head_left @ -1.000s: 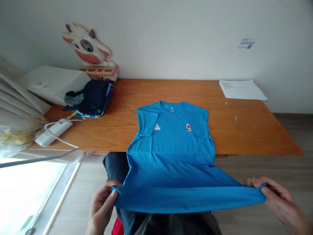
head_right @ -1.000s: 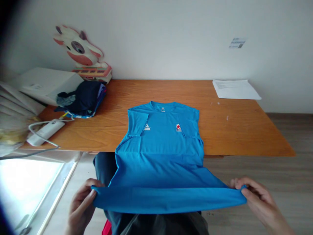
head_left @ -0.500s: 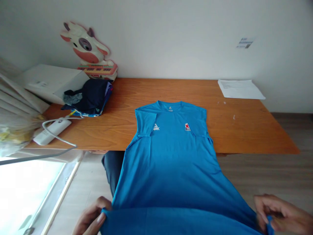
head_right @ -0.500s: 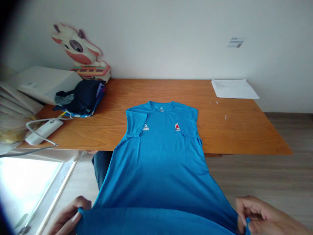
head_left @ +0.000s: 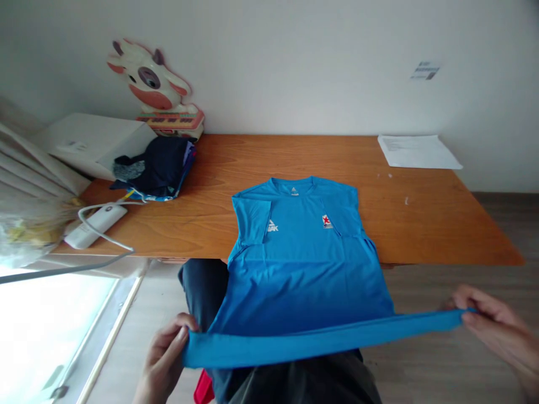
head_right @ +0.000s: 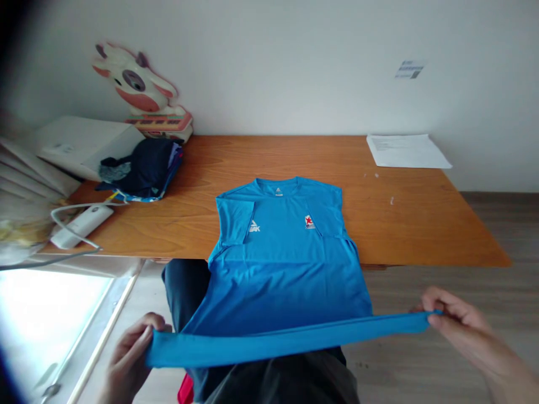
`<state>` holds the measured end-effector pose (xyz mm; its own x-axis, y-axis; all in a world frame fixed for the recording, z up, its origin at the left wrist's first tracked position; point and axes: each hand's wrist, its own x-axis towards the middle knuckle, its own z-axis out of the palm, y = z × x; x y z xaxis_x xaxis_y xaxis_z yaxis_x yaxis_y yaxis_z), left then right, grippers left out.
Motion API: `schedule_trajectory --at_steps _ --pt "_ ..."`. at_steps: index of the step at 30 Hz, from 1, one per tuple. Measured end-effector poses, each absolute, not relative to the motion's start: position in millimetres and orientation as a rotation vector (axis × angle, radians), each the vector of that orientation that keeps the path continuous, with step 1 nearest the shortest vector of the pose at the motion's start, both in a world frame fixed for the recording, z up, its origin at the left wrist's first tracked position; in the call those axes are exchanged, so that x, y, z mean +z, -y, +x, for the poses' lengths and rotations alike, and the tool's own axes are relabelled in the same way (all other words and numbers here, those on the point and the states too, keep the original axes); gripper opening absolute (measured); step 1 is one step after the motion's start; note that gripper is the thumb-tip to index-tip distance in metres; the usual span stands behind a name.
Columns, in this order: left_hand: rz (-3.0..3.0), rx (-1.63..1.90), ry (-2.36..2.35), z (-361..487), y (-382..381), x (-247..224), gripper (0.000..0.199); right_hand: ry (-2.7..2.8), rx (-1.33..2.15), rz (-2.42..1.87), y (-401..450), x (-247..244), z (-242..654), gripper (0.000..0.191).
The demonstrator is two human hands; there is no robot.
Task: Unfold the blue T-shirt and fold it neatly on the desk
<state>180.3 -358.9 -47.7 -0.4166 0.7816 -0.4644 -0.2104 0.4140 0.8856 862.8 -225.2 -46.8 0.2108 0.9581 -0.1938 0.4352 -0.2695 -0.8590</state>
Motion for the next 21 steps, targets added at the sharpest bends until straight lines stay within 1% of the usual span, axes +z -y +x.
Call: schedule_trajectory --at_steps 2,3,6,8,11,13,17,21 --pt "0.538 1.311 -1.698 186.8 345.0 -58.3 0.050 1.404 1.026 -1.885 204.4 -51.0 856.6 0.033" --pt "0.569 1.371 -1.750 190.0 339.0 -63.8 0.050 1.459 1.026 -1.919 198.4 -53.5 852.5 0.033" --pt "0.680 1.530 -1.880 195.4 325.5 -75.5 0.048 1.579 1.015 -1.960 192.9 -60.7 844.6 0.041" --pt "0.739 1.629 -1.894 194.1 316.9 -77.1 0.043 1.603 1.017 -1.931 192.6 -64.2 846.0 0.039" --pt "0.813 1.741 -1.863 186.8 293.7 -72.1 0.035 1.445 1.024 -1.751 181.9 -66.1 849.2 0.032" --pt "0.883 1.747 -1.866 181.9 266.4 -68.1 0.034 1.289 1.030 -1.577 161.5 -64.3 843.3 0.031" --pt "1.000 1.606 -1.858 178.1 189.4 -68.6 0.041 1.156 0.974 -1.352 91.3 -55.9 806.7 0.032" --pt "0.912 1.602 -1.677 171.8 107.8 -77.5 0.046 1.210 1.126 -1.257 14.7 -51.8 766.5 0.031"
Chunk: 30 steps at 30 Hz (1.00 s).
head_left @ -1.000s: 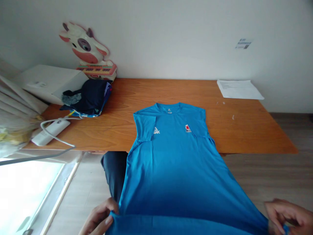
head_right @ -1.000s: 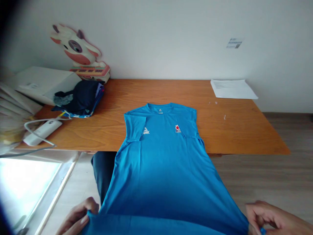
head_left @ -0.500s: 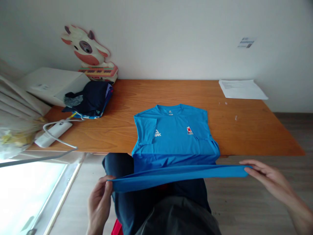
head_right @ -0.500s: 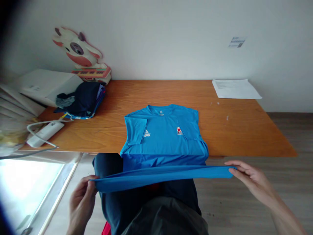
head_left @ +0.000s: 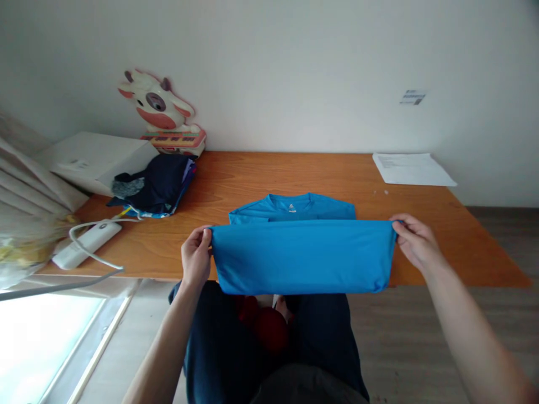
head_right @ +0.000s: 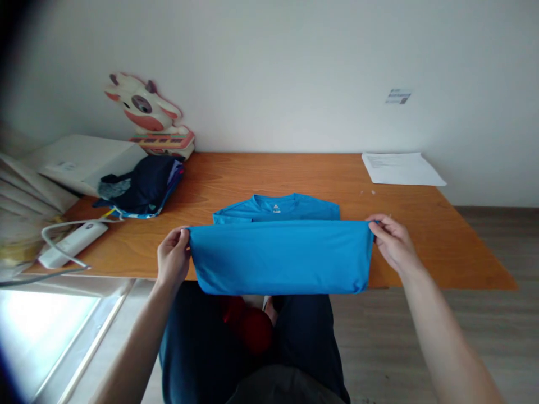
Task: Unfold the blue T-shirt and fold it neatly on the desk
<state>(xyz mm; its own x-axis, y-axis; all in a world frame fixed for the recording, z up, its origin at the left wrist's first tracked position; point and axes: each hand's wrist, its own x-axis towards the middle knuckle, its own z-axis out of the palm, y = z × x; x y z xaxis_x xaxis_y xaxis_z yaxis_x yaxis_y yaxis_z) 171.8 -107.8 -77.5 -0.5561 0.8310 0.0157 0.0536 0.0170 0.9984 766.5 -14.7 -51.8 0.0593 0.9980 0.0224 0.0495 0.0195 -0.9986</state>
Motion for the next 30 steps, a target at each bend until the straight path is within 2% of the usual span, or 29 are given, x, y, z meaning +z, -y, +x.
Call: schedule_trajectory --at_steps 3,9,13,16,21,26,30 --pt "1.024 1.632 -1.697 159.1 51.1 -86.8 0.044 1.303 1.094 -1.275 -37.8 -59.7 747.3 0.035" --pt "1.476 1.406 -1.980 140.0 -24.8 -119.2 0.032 1.572 0.508 -1.525 -118.1 -107.2 717.2 0.033" --pt "1.499 1.392 -1.985 139.0 -29.1 -137.0 0.032 1.583 0.445 -1.551 -125.7 -135.6 708.7 0.028" --pt "1.479 1.449 -1.963 138.3 -26.6 -143.1 0.035 1.581 0.433 -1.542 -122.5 -145.0 711.6 0.031" --pt "1.451 1.492 -1.812 137.7 -27.2 -147.7 0.049 1.581 0.411 -1.527 -125.3 -150.1 717.9 0.029" --pt "1.540 1.477 -1.833 134.9 -25.2 -145.5 0.017 1.568 0.357 -1.521 -126.8 -150.5 722.8 0.023" --pt "1.633 1.432 -1.807 135.0 -22.8 -140.5 0.026 1.621 0.405 -1.477 -124.6 -148.8 723.9 0.025"
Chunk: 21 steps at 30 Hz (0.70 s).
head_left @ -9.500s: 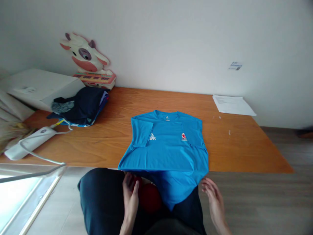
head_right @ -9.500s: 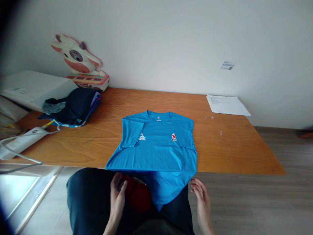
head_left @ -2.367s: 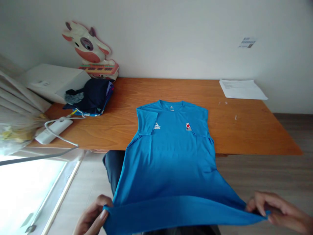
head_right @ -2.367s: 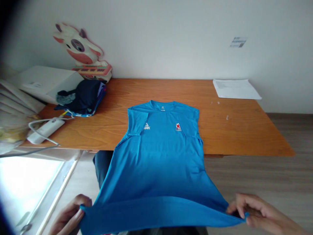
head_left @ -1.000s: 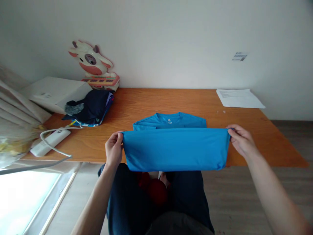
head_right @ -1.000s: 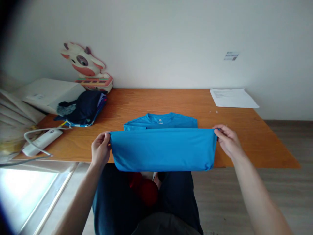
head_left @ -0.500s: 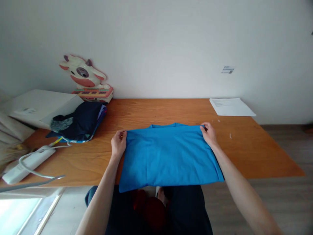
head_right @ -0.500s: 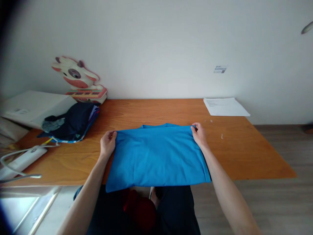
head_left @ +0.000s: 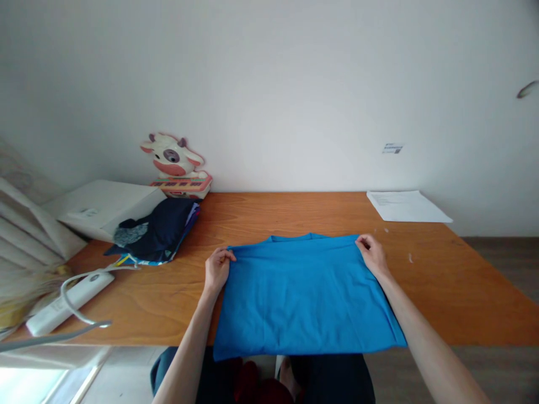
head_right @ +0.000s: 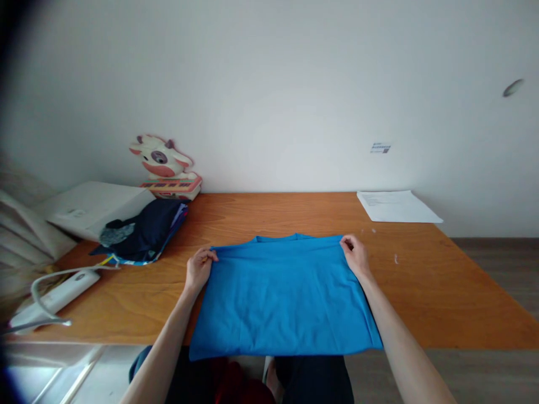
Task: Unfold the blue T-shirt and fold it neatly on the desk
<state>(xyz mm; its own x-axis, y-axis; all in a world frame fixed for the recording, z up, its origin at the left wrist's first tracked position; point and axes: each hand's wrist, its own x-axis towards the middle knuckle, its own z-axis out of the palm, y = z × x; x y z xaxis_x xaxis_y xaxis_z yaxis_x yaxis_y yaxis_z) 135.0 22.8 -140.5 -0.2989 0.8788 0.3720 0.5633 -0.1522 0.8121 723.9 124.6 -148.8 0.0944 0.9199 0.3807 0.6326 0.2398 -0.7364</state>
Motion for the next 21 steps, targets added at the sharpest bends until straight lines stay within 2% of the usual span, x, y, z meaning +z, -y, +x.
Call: schedule_trajectory --at_steps 4,9,15,21 --pt "1.698 1.386 -1.796 134.6 -21.5 -140.2 0.028 1.678 0.437 -1.416 -121.0 -143.4 721.3 0.030" --pt "1.814 1.294 -1.756 132.8 -22.5 -145.1 0.047 1.681 0.397 -1.376 -118.6 -138.7 717.3 0.033" --pt "1.924 1.284 -1.722 134.4 -23.7 -149.2 0.078 1.762 0.451 -1.376 -122.8 -151.7 719.2 0.071" --pt "1.860 1.307 -1.711 134.0 -26.9 -153.8 0.088 1.763 0.468 -1.358 -126.4 -164.0 727.1 0.086"
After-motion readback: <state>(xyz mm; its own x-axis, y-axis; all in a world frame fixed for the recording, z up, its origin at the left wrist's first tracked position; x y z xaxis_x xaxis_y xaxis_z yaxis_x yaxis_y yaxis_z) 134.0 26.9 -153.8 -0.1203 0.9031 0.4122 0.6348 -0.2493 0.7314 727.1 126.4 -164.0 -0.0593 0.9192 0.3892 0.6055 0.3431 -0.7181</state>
